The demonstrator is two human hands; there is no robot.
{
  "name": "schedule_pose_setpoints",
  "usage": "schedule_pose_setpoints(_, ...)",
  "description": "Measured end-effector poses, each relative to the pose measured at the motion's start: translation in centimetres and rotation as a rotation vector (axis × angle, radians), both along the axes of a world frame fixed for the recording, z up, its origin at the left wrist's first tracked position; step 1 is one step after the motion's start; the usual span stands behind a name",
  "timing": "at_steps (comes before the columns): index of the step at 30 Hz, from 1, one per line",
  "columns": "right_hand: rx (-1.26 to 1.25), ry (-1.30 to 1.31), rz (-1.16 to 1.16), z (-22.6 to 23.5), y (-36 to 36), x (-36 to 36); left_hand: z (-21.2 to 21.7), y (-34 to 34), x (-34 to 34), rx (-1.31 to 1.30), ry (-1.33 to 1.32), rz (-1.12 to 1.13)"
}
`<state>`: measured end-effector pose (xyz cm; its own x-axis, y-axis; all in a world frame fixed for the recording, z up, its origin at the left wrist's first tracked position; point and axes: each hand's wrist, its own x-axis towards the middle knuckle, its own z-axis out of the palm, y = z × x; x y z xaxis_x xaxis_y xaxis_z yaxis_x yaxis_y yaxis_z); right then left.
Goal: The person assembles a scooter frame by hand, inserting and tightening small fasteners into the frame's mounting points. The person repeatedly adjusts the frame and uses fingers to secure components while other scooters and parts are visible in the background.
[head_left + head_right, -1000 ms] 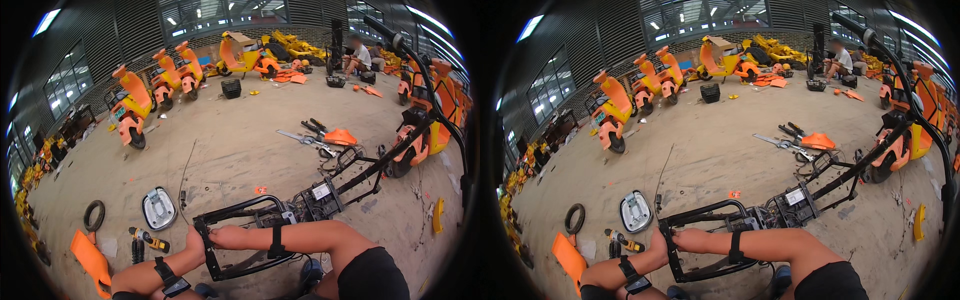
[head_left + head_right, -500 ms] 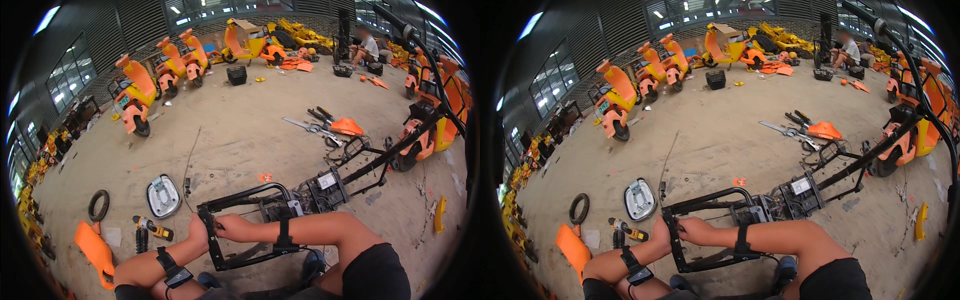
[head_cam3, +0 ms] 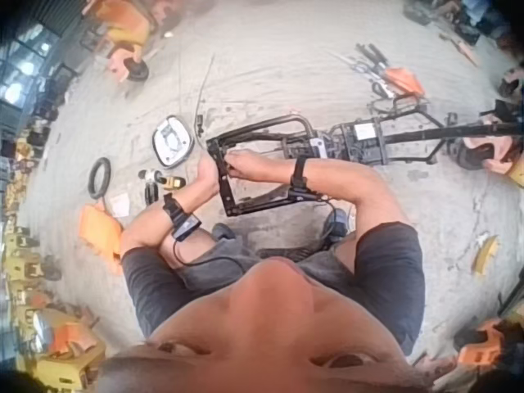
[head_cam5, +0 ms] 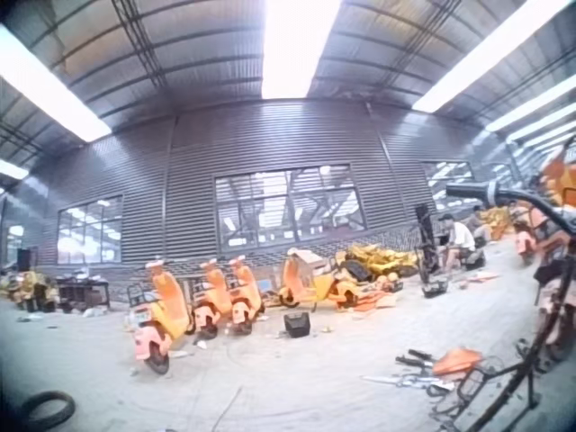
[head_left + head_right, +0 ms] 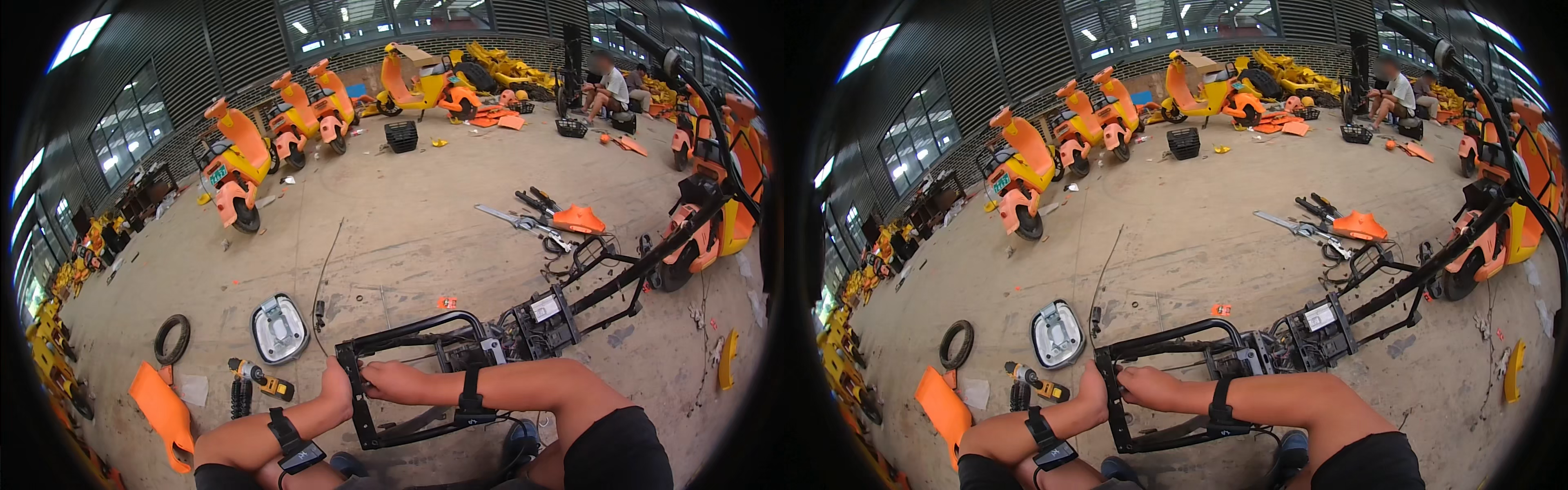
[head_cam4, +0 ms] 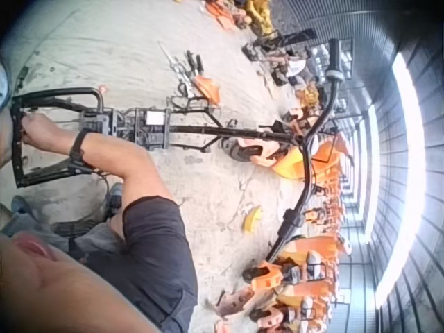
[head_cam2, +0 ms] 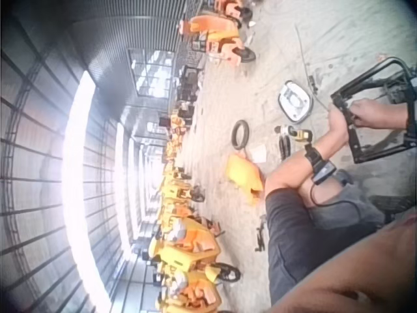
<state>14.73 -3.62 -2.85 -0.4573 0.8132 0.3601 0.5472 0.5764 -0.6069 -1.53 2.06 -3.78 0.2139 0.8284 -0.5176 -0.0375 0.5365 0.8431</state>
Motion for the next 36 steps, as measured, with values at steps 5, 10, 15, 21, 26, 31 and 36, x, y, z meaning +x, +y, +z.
schedule_pose_setpoints(5,0.079,-0.041,-0.045,-1.0,-0.8,0.7,0.1,-0.2,1.3,-0.022,-0.066,0.037)
schedule_pose_setpoints(10,-0.197,0.297,-0.067,0.2,0.6,-1.0,-1.3,1.2,-1.4,0.061,-0.173,0.060)
schedule_pose_setpoints(15,-0.708,0.460,-0.137,0.0,0.6,-0.2,1.3,-0.6,0.8,0.037,-0.096,0.075)
schedule_pose_setpoints(21,-0.638,0.376,-0.143,2.0,0.0,-0.8,1.9,-0.7,0.3,-0.009,-0.122,0.011)
schedule_pose_setpoints(26,-0.232,0.299,-0.076,1.2,-0.3,-0.4,2.9,-1.4,1.5,-0.044,-0.079,0.053)
schedule_pose_setpoints(31,0.061,0.136,-0.010,-1.1,0.2,-0.3,1.4,-0.8,0.8,-0.033,-0.072,0.062)
schedule_pose_setpoints(36,-0.051,0.289,-0.080,-1.3,0.3,-0.8,1.2,-0.4,0.5,0.012,-0.083,0.049)
